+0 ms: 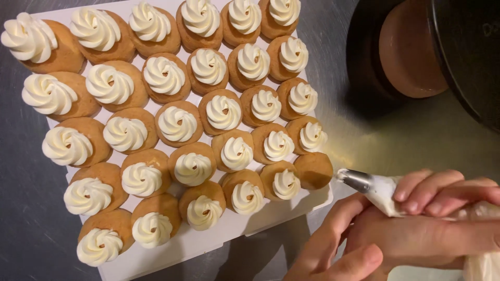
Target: Pipe cream swirls onto a tray of small round cakes using a piping bag.
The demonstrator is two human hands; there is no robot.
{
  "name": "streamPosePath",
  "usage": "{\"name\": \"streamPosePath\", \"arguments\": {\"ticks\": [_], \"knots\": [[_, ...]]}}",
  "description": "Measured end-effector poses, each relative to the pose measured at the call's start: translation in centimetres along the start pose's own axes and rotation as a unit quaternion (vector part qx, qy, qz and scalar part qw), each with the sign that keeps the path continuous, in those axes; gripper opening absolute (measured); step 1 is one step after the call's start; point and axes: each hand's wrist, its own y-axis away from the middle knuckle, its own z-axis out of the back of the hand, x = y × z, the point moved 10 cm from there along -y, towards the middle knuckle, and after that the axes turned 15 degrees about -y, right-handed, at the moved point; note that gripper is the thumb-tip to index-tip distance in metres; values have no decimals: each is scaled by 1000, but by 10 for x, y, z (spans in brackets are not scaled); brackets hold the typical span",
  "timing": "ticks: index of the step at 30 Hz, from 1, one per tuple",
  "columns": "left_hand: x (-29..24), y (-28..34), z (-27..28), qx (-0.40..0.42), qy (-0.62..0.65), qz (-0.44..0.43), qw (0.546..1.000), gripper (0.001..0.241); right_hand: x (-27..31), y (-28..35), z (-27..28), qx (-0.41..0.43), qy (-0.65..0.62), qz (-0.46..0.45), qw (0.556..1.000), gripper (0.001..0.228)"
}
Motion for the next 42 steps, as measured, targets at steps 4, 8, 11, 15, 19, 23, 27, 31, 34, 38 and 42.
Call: {"name": "streamPosePath", "arguments": {"ticks": [4,8,11,15,19,23,27,31,34,38,42], "knots": [[43,-9,-4,-1,-4,91,996,69,5,3,-32,58,107,71,990,67],[80,-11,4,-39,93,96,990,79,-10,10,-38,84,121,35,988,69],[91,-14,9,-45,121,87,988,90,-13,15,-40,99,151,48,982,72],[94,-15,11,-46,127,82,987,97,-15,17,-42,99,152,46,982,73],[91,-13,15,-55,121,106,985,90,-16,20,-48,100,151,44,983,73],[76,-20,14,-48,171,82,981,85,-16,23,-53,101,148,42,983,73],[76,-21,16,-45,165,91,981,87,-15,26,-56,102,148,41,983,73],[85,-18,19,-45,163,84,982,93,-14,28,-60,103,147,40,983,73],[86,-13,20,-48,128,81,987,90,-12,29,-61,103,147,40,983,73],[76,-8,19,-57,175,64,981,89,-9,34,-62,87,150,42,984,75],[73,-4,18,-55,193,64,978,91,-10,35,-57,84,136,23,987,77]]}}
